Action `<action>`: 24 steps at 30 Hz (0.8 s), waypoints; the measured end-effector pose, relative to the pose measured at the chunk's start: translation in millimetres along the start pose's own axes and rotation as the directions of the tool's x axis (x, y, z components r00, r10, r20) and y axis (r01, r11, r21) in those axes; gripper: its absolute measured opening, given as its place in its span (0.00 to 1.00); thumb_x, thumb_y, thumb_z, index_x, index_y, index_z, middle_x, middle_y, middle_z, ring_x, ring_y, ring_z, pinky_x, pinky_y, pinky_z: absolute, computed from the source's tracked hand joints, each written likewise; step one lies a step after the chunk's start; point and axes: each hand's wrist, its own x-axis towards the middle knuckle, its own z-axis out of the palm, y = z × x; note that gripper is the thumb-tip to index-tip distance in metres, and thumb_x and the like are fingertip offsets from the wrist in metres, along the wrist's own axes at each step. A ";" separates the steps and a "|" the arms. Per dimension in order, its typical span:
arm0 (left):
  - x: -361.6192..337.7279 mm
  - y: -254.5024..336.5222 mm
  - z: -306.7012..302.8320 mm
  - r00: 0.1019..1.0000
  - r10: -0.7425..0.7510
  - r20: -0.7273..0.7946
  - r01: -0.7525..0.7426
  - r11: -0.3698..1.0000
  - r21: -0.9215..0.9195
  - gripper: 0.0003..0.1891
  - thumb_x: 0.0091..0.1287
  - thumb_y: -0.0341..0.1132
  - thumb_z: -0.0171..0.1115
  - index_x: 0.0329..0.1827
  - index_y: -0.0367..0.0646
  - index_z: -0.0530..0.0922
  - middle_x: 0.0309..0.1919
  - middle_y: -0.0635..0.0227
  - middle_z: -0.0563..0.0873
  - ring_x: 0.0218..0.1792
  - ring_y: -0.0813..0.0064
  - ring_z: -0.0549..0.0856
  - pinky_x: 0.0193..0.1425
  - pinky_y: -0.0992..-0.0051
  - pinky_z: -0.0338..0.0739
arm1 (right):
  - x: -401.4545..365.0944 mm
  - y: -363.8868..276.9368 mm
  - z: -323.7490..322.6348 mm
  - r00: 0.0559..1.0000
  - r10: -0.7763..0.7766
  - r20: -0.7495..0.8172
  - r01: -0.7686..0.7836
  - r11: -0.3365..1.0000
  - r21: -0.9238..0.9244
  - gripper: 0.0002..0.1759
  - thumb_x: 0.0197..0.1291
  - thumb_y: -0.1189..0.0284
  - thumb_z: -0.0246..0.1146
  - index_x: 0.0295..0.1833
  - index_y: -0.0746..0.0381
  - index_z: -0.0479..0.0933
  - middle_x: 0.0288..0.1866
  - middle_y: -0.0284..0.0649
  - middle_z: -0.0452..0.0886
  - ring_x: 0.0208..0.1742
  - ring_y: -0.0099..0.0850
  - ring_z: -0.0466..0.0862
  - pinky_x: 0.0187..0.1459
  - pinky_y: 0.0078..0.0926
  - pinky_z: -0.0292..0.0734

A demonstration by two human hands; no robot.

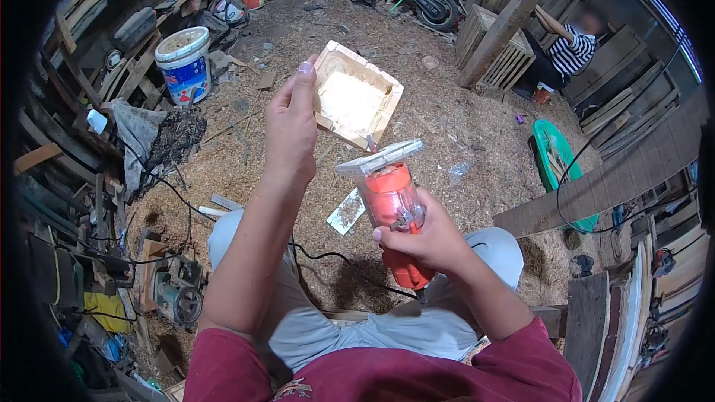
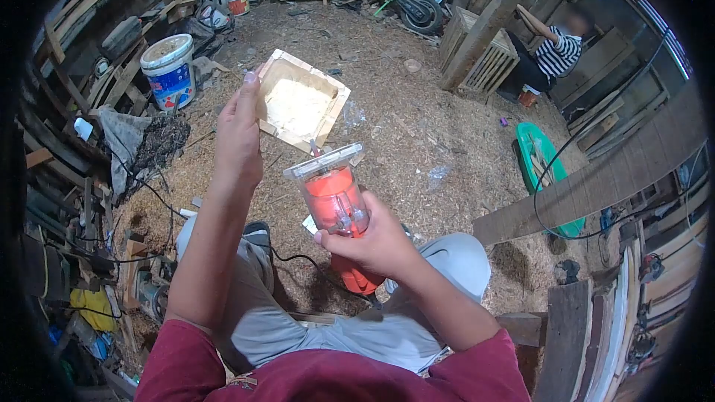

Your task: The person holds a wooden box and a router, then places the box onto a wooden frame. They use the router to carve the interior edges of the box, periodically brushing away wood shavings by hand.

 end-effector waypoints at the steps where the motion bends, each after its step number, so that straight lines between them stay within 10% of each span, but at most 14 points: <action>1: -0.1 0.1 -0.1 1.000 -0.001 0.002 0.001 1.000 0.000 0.27 0.87 0.48 0.57 0.75 0.34 0.80 0.63 0.60 0.89 0.61 0.77 0.87 0.68 0.74 0.79 | -0.5 -1.1 0.4 1.000 -0.001 -0.002 0.001 1.000 -0.001 0.40 0.57 0.64 0.85 0.68 0.66 0.72 0.53 0.37 0.85 0.52 0.25 0.86 0.57 0.30 0.82; 24: -0.2 -2.0 -1.9 1.000 0.010 0.030 -0.009 1.000 -0.021 0.27 0.87 0.48 0.58 0.75 0.34 0.80 0.64 0.59 0.89 0.62 0.75 0.87 0.69 0.73 0.80 | -0.9 -3.0 0.9 1.000 0.012 -0.009 -0.012 1.000 -0.003 0.38 0.56 0.65 0.85 0.66 0.65 0.72 0.51 0.36 0.85 0.50 0.23 0.86 0.55 0.28 0.83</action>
